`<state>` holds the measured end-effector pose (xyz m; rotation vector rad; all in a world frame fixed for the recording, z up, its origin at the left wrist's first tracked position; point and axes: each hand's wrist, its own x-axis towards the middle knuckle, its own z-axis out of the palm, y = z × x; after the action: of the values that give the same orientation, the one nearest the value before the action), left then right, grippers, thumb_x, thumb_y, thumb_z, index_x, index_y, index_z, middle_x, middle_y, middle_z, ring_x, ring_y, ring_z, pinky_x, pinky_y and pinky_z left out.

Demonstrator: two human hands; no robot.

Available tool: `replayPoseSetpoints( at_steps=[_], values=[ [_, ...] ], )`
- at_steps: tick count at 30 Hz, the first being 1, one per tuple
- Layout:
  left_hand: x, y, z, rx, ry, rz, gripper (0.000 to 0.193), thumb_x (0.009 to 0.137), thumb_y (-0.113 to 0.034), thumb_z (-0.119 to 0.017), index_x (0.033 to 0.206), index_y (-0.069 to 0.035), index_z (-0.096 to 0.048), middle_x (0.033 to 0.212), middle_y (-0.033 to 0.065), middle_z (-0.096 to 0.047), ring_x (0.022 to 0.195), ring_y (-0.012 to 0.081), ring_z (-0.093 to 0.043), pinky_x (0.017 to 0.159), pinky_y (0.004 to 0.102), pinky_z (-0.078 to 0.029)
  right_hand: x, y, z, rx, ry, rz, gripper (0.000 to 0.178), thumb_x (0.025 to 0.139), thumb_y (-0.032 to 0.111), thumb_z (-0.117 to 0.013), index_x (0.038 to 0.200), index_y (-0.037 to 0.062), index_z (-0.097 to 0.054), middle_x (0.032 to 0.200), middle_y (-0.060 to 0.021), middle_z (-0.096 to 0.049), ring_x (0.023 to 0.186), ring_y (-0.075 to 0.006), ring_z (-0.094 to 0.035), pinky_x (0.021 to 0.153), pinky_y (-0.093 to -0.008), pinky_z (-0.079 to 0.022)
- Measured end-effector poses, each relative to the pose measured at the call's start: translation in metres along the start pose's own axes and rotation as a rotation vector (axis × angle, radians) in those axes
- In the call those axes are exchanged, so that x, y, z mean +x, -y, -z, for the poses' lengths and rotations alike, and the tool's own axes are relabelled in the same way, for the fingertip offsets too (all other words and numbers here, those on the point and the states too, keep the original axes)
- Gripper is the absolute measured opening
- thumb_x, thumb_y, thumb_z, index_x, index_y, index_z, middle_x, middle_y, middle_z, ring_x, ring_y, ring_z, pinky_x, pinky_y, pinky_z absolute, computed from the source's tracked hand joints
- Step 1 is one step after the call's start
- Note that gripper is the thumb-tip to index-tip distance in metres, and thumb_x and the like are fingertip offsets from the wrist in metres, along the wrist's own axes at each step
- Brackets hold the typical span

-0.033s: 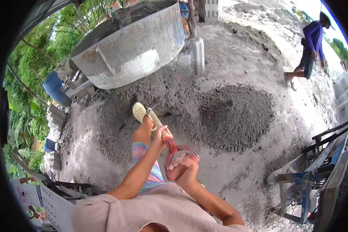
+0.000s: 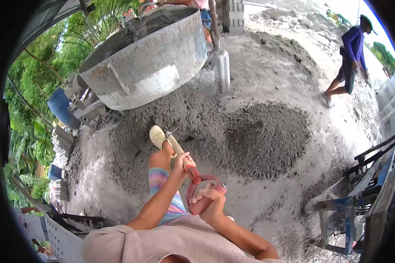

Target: The person uses a shovel to repeatedly mix a pile of wet concrete on the ground. They turn and fold the material to blend it, then scoop portions into a nearby metal hopper. Other people are present nearby, but the camera wearer performs the mixing and loading actions.

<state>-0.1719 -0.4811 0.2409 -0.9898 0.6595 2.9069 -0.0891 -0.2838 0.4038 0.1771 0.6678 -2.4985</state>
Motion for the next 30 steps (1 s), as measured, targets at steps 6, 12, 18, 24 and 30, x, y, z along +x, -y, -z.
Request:
replayPoseSetpoints(
  at_steps=[6, 12, 18, 24, 30],
  values=[
    [0.018, 0.01, -0.037, -0.057, -0.054, 0.046, 0.017, 0.071, -0.015, -0.058, 0.063, -0.009, -0.044, 0.055, 0.0042, -0.046, 0.048, 0.0196, -0.048, 0.05, 0.0353, -0.042, 0.024, 0.037, 0.006, 0.003, -0.055, -0.017, 0.01, 0.058, 0.014, -0.049, 0.06, 0.006, -0.043, 0.054, -0.0096, -0.045, 0.048, -0.0231, -0.047, 0.048, -0.0346, -0.042],
    [0.004, 0.026, -0.011, -0.095, -0.178, -0.019, 0.027, 0.074, -0.022, -0.061, 0.089, -0.011, -0.04, 0.078, 0.0044, -0.049, 0.061, 0.0153, -0.05, 0.055, 0.0297, -0.047, -0.006, 0.022, 0.012, -0.085, -0.448, -0.159, 0.023, 0.065, 0.014, -0.055, 0.084, 0.0084, -0.044, 0.068, -0.0044, -0.047, 0.061, -0.0195, -0.049, 0.056, -0.033, -0.044],
    [-0.039, 0.034, -0.012, 0.078, -0.154, 0.145, 0.026, 0.076, -0.037, -0.059, 0.084, -0.016, -0.046, 0.08, 0.004, -0.058, 0.073, 0.0197, -0.058, 0.063, 0.0375, -0.045, 0.015, 0.01, 0.075, -0.154, -0.407, 0.128, 0.021, 0.065, 0.011, -0.057, 0.083, 0.0026, -0.048, 0.064, -0.0068, -0.05, 0.051, -0.0185, -0.05, 0.046, -0.0295, -0.042],
    [-0.034, 0.052, 0.1, 0.19, -0.716, 0.314, 0.026, 0.074, -0.035, -0.06, 0.078, -0.014, -0.046, 0.067, 0.0027, -0.057, 0.061, 0.021, -0.057, 0.06, 0.0383, -0.044, 0.011, 0.036, 0.285, -0.342, -0.843, 0.035, 0.013, 0.061, 0.007, -0.053, 0.072, 0.0033, -0.048, 0.06, -0.0061, -0.047, 0.047, -0.018, -0.046, 0.043, -0.0306, -0.04],
    [-0.01, 0.059, 0.099, 0.315, -0.535, 0.294, 0.024, 0.076, -0.036, -0.057, 0.071, -0.016, -0.045, 0.061, 0.0009, -0.056, 0.06, 0.0202, -0.057, 0.061, 0.0384, -0.042, -0.005, 0.018, 0.223, -0.298, -0.981, -0.035, 0.019, 0.06, 0.006, -0.054, 0.079, 0.0051, -0.048, 0.062, -0.0053, -0.045, 0.05, -0.018, -0.046, 0.044, -0.0305, -0.04]
  ],
)
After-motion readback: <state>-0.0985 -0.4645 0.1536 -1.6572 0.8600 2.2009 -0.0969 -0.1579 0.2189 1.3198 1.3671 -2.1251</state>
